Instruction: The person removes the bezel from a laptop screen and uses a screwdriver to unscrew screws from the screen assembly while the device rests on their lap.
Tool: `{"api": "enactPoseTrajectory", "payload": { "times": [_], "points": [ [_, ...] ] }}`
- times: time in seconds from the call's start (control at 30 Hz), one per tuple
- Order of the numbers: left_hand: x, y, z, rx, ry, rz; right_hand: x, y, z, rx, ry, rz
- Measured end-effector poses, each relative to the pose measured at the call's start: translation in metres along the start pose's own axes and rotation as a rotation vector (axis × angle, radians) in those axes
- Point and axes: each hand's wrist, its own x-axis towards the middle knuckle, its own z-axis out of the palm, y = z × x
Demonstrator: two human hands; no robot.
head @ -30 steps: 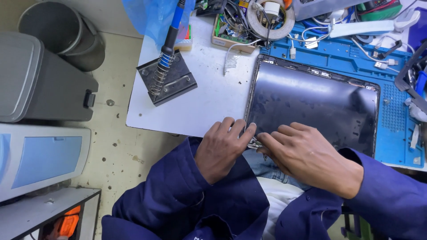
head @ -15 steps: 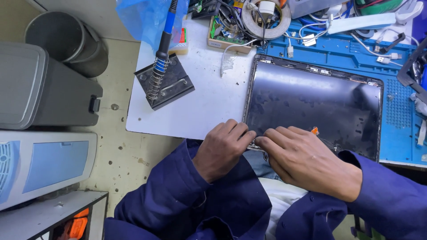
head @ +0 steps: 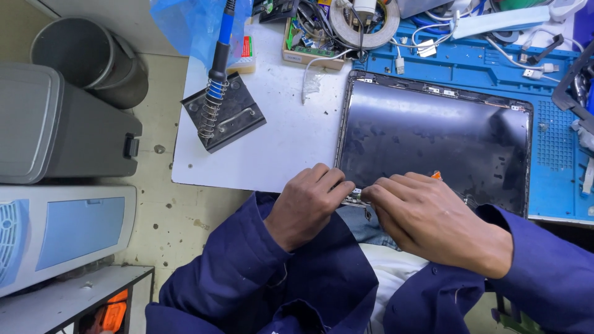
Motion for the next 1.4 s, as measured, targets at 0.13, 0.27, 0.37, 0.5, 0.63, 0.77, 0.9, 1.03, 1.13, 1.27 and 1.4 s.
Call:
{"api": "enactPoseTrajectory", "payload": {
  "times": [0.13, 0.27, 0.37, 0.5, 0.63, 0.77, 0.9, 1.03, 1.13, 1.27, 1.4],
  "points": [
    [0.001, 0.000, -0.001, -0.060, 0.021, -0.002, 0.000, -0.001, -0.003, -0.020, 0.061, 0.007],
    [0.001, -0.002, 0.000, -0.098, 0.036, -0.010, 0.003, -0.005, -0.008, 0.016, 0.098, 0.000],
    [-0.005, -0.004, 0.004, -0.076, -0.011, -0.087, 0.004, -0.009, -0.010, 0.035, 0.127, -0.020],
    [-0.010, -0.007, 0.009, -0.095, -0.051, -0.198, 0.004, -0.008, -0.003, 0.022, 0.116, 0.018],
    [-0.011, -0.008, 0.007, 0.018, -0.048, -0.218, 0.008, -0.010, 0.003, 0.003, 0.081, 0.002],
    [-0.015, -0.011, 0.011, 0.111, -0.047, -0.228, 0.013, -0.013, 0.001, -0.005, 0.067, -0.005],
    [-0.015, -0.012, 0.016, 0.228, -0.044, -0.244, 0.013, -0.013, 0.003, -0.001, 0.058, -0.007],
    [-0.016, -0.009, 0.016, 0.279, -0.058, -0.261, 0.013, -0.012, 0.005, 0.002, 0.043, -0.007],
    [-0.017, -0.009, 0.022, 0.314, -0.071, -0.245, 0.015, -0.013, 0.005, -0.006, 0.064, -0.024],
    [-0.016, -0.007, 0.021, 0.333, -0.068, -0.255, 0.016, -0.012, 0.006, 0.005, 0.049, -0.030],
    [-0.017, -0.005, 0.018, 0.321, -0.088, -0.241, 0.017, -0.012, 0.006, -0.023, 0.017, -0.029]
  ]
}}
